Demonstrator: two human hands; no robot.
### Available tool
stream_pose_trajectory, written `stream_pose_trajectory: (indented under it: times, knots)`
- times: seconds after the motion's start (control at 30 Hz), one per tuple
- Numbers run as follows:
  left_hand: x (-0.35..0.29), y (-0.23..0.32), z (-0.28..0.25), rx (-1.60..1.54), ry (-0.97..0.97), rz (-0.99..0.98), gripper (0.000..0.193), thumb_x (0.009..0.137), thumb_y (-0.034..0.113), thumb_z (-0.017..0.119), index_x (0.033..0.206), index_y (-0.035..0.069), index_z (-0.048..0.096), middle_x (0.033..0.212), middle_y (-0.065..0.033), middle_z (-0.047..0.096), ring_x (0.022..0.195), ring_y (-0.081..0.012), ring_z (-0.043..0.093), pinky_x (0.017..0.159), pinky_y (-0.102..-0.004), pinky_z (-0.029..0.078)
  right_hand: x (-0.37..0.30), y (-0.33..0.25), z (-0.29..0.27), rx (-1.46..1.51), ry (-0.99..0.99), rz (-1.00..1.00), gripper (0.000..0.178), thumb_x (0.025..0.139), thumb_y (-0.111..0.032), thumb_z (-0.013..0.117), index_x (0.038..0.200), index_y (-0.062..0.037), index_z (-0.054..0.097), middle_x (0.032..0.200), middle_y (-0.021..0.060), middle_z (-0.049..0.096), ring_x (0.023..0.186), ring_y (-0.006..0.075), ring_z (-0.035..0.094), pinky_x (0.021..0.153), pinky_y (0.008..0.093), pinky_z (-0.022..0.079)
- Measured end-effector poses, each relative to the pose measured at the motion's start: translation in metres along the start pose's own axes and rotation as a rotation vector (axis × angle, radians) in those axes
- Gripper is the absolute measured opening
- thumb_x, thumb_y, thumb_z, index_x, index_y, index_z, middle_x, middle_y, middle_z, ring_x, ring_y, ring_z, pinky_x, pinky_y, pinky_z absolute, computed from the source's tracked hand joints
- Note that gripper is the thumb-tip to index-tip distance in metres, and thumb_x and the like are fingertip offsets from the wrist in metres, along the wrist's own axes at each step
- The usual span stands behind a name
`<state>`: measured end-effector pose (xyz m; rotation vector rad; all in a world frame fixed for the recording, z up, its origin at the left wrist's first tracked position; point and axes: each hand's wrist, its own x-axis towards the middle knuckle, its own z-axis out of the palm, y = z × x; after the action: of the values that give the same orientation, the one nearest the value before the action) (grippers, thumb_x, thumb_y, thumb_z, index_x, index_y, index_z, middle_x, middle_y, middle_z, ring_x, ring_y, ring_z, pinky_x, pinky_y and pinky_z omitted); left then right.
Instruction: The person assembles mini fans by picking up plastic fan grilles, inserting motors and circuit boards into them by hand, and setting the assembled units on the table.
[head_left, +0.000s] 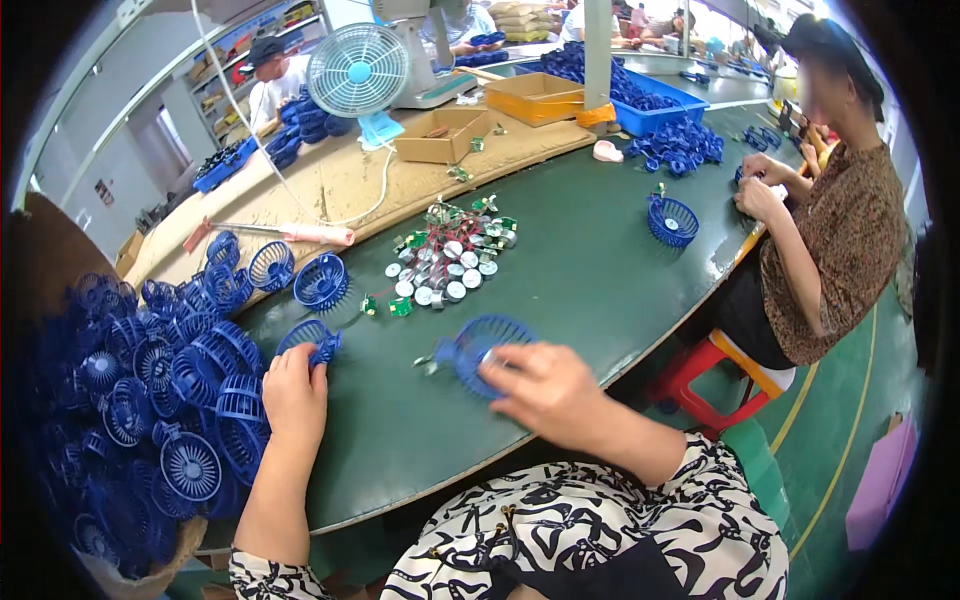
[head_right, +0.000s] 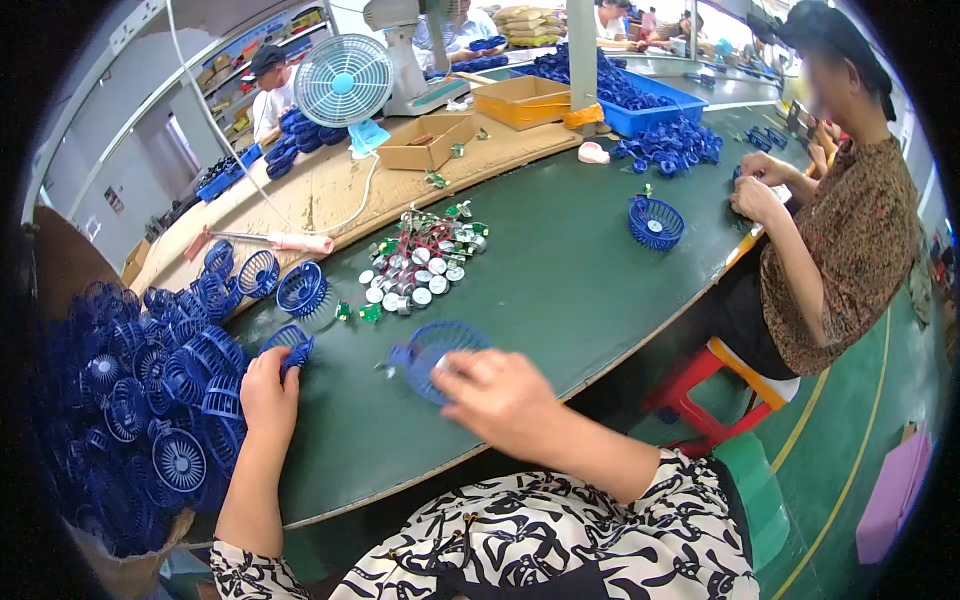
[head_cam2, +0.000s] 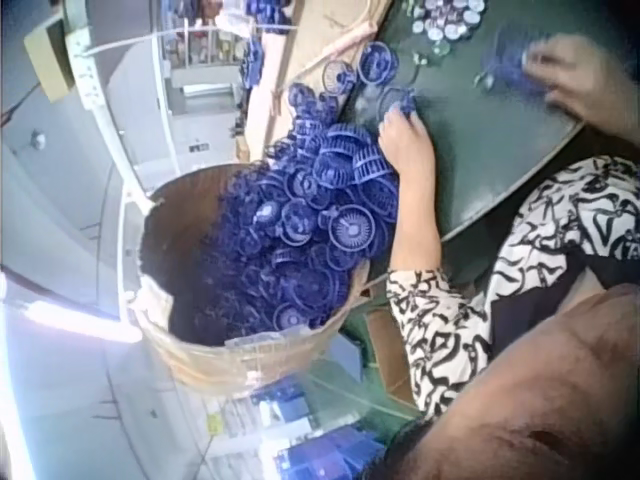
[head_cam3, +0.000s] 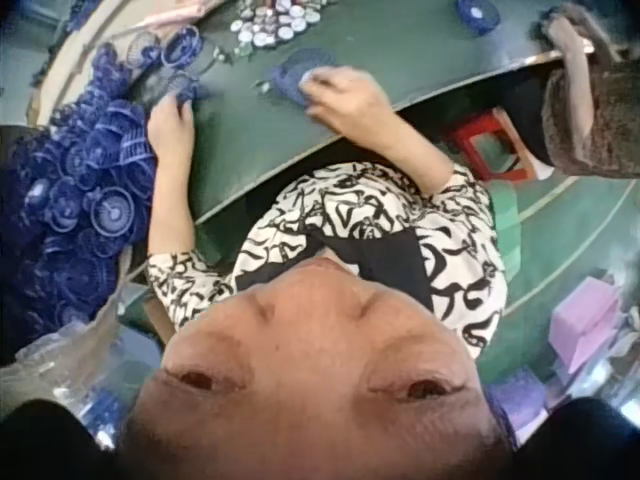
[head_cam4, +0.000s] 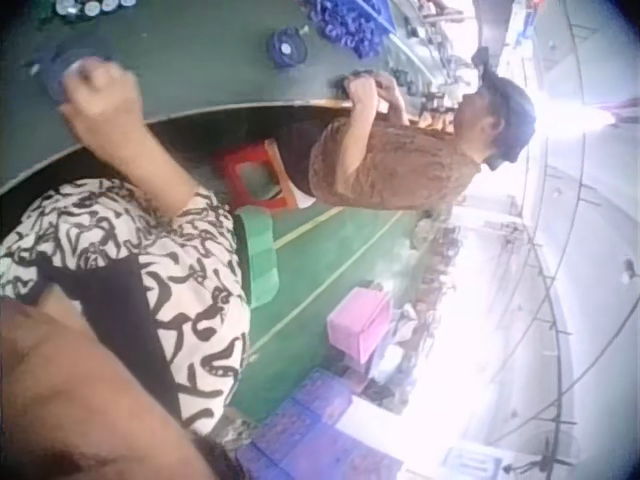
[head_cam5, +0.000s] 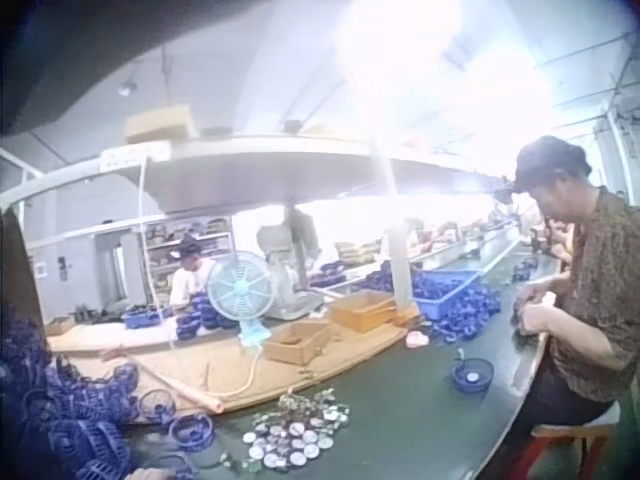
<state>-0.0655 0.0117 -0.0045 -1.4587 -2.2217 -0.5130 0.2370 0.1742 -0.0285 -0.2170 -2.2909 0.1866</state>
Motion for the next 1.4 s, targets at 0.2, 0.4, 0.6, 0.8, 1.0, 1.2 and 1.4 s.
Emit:
stream_pose_trajectory:
  times: [0.2,0.4,0.6,0.8,1.0,1.2,1.4]
  knots:
    - [0.008,0.05,-0.019,-0.406,0.03,0.513,0.025,0.065,-0.009,0.069,0.085,0.005,0.063,0.096,-0.0111,0.065,0.1,-0.0349,0.062,0.088,-0.0436,0.051,-0.009,0.08,-0.034,-0.385,0.006,0.382,0.041,0.077,-0.02,0.078,0.114,-0.0106,0.066,0.114,0.0104,0.063,0.111,0.0305,0.057,0.093,0.047,0.046]
    - [-0.005,0.05,-0.008,-0.344,-0.107,0.533,0.027,0.067,-0.006,0.069,0.09,0.009,0.067,0.121,-0.0128,0.063,0.124,-0.0382,0.055,0.103,-0.048,0.046,0.01,0.073,-0.03,-0.456,0.037,0.324,0.044,0.078,-0.016,0.077,0.12,-0.0119,0.064,0.12,0.0106,0.061,0.119,0.03,0.055,0.104,0.056,0.039]
    - [-0.009,0.056,-0.021,-0.548,-0.216,0.532,0.04,0.07,0.014,0.081,0.108,0.008,0.068,0.129,-0.0161,0.058,0.129,-0.0409,0.051,0.104,-0.0515,0.044,0.061,0.076,-0.006,-0.237,-0.08,0.149,0.029,0.08,-0.014,0.075,0.107,-0.0088,0.067,0.105,0.007,0.064,0.105,0.0267,0.059,0.093,0.0434,0.046]
    - [-0.019,0.058,-0.011,-0.419,-0.392,0.633,0.044,0.075,0.023,0.081,0.114,0.01,0.065,0.137,-0.0129,0.054,0.136,-0.0373,0.044,0.108,-0.0561,0.039,0.131,0.106,0.036,-0.133,-0.161,0.158,0.017,0.086,-0.018,0.066,0.094,-0.0046,0.072,0.091,0.013,0.066,0.093,0.0333,0.064,0.082,0.0456,0.052]
    - [-0.018,0.054,-0.016,-0.44,-0.351,0.629,0.043,0.074,0.022,0.081,0.113,0.01,0.066,0.138,-0.0152,0.052,0.137,-0.04,0.042,0.109,-0.0565,0.038,0.161,0.114,0.082,-0.209,-0.246,0.263,0.02,0.084,-0.024,0.068,0.09,-0.0055,0.071,0.091,0.0164,0.066,0.09,0.0351,0.067,0.079,0.0475,0.054]
    - [-0.018,0.054,-0.017,-0.408,-0.367,0.557,0.037,0.077,0.022,0.08,0.109,0.008,0.068,0.145,-0.0199,0.045,0.141,-0.0421,0.036,0.109,-0.0576,0.039,0.154,0.116,0.096,-0.317,-0.102,0.179,0.012,0.081,-0.018,0.065,0.083,-0.0064,0.069,0.092,0.0141,0.067,0.09,0.0318,0.067,0.076,0.0492,0.054]
    - [-0.018,0.051,-0.009,-0.427,-0.233,0.478,0.037,0.072,0.007,0.078,0.108,0.008,0.068,0.14,-0.0231,0.049,0.133,-0.0425,0.047,0.106,-0.0497,0.044,0.156,0.095,0.05,0.261,0.228,0.394,0.017,0.089,-0.016,0.063,0.084,-0.0004,0.061,0.089,0.0183,0.063,0.089,0.0377,0.062,0.079,0.0468,0.049]
